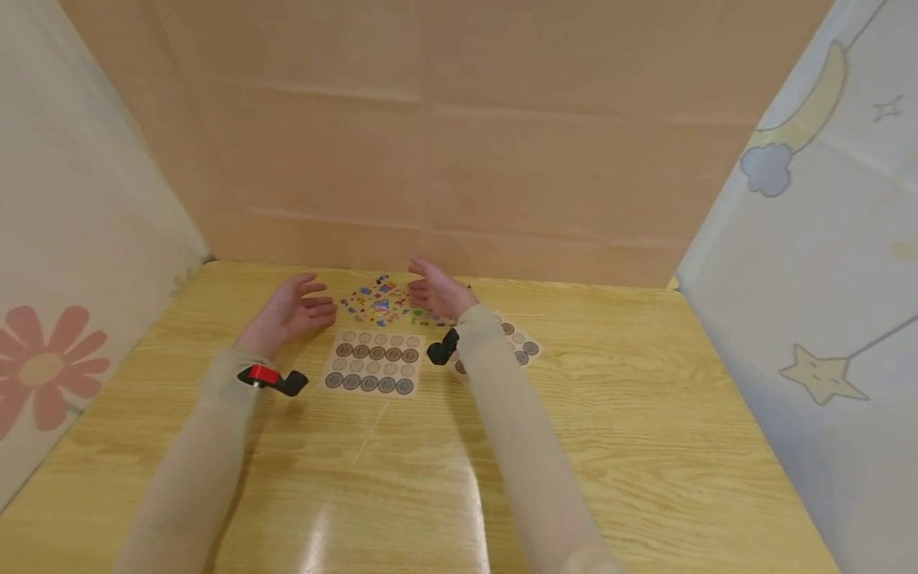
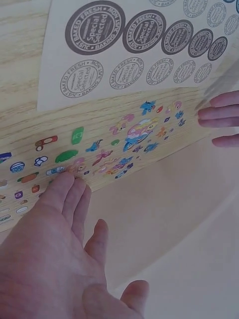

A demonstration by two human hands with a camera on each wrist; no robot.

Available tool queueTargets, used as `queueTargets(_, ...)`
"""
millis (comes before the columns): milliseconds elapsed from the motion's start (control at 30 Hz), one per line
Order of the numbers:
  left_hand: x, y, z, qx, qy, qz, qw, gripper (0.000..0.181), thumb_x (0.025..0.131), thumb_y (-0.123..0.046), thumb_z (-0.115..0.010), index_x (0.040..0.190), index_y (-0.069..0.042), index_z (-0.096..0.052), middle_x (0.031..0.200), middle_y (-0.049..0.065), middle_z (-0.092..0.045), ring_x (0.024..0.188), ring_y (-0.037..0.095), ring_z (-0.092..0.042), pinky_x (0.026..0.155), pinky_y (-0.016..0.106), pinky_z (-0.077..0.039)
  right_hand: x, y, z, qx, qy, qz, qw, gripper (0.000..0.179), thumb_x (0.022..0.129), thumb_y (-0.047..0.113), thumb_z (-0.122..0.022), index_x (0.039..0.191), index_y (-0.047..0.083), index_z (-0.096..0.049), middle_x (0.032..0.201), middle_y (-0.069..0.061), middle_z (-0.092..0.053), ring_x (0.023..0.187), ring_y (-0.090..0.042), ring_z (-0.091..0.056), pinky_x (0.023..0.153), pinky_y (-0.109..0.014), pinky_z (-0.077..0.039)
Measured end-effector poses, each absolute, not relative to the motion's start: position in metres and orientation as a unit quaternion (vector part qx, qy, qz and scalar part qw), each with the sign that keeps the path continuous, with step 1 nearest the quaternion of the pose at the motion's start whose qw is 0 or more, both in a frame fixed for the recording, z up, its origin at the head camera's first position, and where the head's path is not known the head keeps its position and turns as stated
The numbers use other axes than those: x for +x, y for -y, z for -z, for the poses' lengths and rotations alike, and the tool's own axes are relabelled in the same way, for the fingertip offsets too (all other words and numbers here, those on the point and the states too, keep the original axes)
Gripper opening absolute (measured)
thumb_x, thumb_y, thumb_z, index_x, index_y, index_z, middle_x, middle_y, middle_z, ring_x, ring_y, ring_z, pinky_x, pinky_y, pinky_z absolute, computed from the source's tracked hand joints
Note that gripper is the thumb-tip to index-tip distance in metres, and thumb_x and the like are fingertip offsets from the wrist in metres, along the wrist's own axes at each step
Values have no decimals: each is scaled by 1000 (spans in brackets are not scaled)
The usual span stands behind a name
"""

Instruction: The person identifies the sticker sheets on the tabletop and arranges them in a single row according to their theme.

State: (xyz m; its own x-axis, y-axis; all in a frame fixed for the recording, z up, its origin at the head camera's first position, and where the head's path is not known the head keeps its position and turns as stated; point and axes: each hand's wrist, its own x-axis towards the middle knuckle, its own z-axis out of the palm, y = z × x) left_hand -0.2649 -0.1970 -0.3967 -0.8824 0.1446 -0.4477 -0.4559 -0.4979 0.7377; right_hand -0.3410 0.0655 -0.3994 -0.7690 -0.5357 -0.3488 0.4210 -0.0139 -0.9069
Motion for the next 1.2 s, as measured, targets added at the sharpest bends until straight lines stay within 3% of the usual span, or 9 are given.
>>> queueTargets(233, -261, 185, 390, -170, -461, -847, 202, 74, 102, -35, -41, 153, -7, 4, 155, 26, 3, 141, 42, -9, 115, 47, -15, -343, -72, 400, -41, -604, 720, 339, 64, 103, 45, -31, 154, 10, -11, 152, -28, -17, 138, -40, -23, 114, -47, -21)
queueTargets(667, -260, 181, 391, -173, -484, -838, 183, 71, 102, -35, -37, 153, -3, 2, 155, 26, -4, 142, 36, -11, 116, 41, -14, -343, -65, 401, -27, -613, 716, 333, 66, 103, 45, -32, 153, 6, -12, 150, -28, -21, 138, -39, -25, 113, -48, -22)
queueTargets(833, -259, 179, 390, -176, -477, -842, 179, 72, 102, -35, -38, 153, -5, 4, 155, 26, -1, 143, 36, -8, 116, 40, -12, -343, -64, 399, -27, -635, 701, 323, 67, 103, 46, -33, 153, 5, -15, 149, -27, -25, 136, -38, -28, 113, -46, -23)
queueTargets(967, -259, 175, 389, -174, -469, -848, 176, 74, 101, -33, -38, 152, -5, 7, 155, 27, 3, 143, 37, -6, 116, 41, -11, -341, -62, 398, -37, -635, 695, 334, 68, 103, 47, -30, 152, 3, -13, 148, -29, -25, 137, -38, -27, 113, -47, -23)
queueTargets(1200, -256, 173, 392, -182, -465, -849, 173, 74, 101, -35, -39, 152, -5, 5, 155, 24, -1, 142, 35, -10, 116, 40, -13, -338, -60, 397, -39, -639, 689, 339, 71, 102, 49, -30, 153, 4, -9, 149, -29, -23, 138, -38, -26, 114, -47, -19)
